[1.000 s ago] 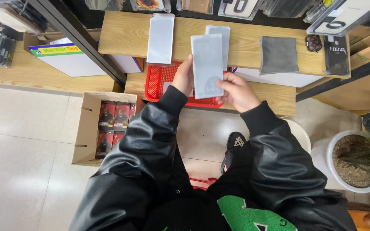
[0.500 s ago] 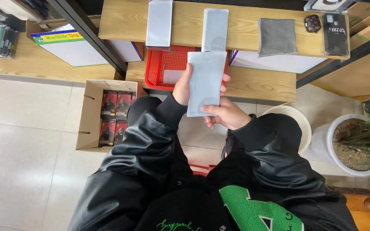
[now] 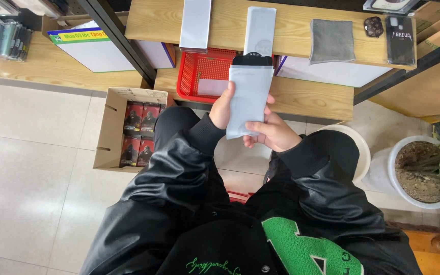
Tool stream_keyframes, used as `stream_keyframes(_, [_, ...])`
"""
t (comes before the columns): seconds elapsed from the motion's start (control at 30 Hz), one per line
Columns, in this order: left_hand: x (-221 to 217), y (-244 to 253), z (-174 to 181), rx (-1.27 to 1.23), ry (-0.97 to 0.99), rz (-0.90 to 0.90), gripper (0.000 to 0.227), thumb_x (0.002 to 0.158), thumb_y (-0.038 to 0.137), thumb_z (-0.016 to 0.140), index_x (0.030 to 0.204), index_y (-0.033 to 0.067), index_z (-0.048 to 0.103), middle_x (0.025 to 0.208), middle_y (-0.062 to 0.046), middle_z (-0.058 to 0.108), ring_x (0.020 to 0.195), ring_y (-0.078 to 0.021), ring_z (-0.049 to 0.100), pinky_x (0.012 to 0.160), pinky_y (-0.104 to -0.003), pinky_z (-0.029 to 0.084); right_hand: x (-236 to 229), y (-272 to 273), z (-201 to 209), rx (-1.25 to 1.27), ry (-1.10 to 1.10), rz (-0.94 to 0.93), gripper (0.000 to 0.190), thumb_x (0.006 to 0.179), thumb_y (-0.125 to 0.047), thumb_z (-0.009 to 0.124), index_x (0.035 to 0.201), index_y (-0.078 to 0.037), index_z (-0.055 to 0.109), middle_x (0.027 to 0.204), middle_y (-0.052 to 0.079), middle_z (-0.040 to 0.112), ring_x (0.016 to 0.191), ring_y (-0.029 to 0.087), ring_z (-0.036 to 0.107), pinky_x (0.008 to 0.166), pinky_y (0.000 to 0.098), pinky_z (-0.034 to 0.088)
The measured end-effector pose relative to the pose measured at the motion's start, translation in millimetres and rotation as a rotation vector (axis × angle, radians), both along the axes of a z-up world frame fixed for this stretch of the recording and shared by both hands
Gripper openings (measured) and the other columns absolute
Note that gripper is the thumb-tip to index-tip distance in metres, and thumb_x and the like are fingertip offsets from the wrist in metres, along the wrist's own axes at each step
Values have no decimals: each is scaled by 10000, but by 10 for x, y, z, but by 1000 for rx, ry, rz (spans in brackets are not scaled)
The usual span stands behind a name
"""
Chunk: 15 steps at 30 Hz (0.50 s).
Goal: The person sits on the floor and repeatedly takes black rectangular items from a red basket, places them into white paper sleeves, and arranges the packaged items on a low wooden table.
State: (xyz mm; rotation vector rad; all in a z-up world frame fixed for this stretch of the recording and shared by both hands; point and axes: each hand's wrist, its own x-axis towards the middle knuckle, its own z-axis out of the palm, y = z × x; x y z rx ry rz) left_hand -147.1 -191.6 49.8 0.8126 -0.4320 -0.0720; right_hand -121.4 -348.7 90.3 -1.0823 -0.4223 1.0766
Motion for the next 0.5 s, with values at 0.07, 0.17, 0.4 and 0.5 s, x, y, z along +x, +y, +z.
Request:
stream_keyframes(0.07, [-22, 31, 88, -2, -1, -7, 888, 943, 746, 253, 1236, -36, 554, 1071, -225, 664, 997, -311, 682, 923, -506, 522, 85, -57, -202, -31, -89, -6, 144, 888, -96, 667, 963, 18, 620, 735, 198, 682, 637, 277, 715, 545, 342, 613])
stream_keyframes(0.17, [-51, 85, 124, -16, 3, -31, 906, 936, 745, 245, 1251, -52, 537, 1090, -245, 657, 1015, -325, 679, 945, -488, 519, 305, -172, -551, -60, -166, -82, 171, 870, -98, 689, 984, 16, 635, 804, 172, 688, 691, 269, 719, 572, 341, 616])
stream_keyframes(0.4, [-271, -190, 70, -64, 102, -163, 787, 992, 641, 319, 1262, -77, 500, 1098, -279, 661, 1026, -345, 688, 969, -464, 525, 701, -299, -748, 361, -63, -287, 510, 851, -286, 636, 1273, -20, 526, 1186, 138, 657, 962, 240, 693, 713, 326, 595])
stream_keyframes(0.5, [-367, -387, -149, -147, 156, -291, 774, 987, 628, 355, 1324, -58, 477, 1140, -300, 628, 1038, -378, 684, 978, -501, 500, 569, -206, -590, 590, -11, -106, 589, 893, -355, 592, 1337, 13, 470, 1322, 225, 582, 786, 296, 723, 324, 329, 565])
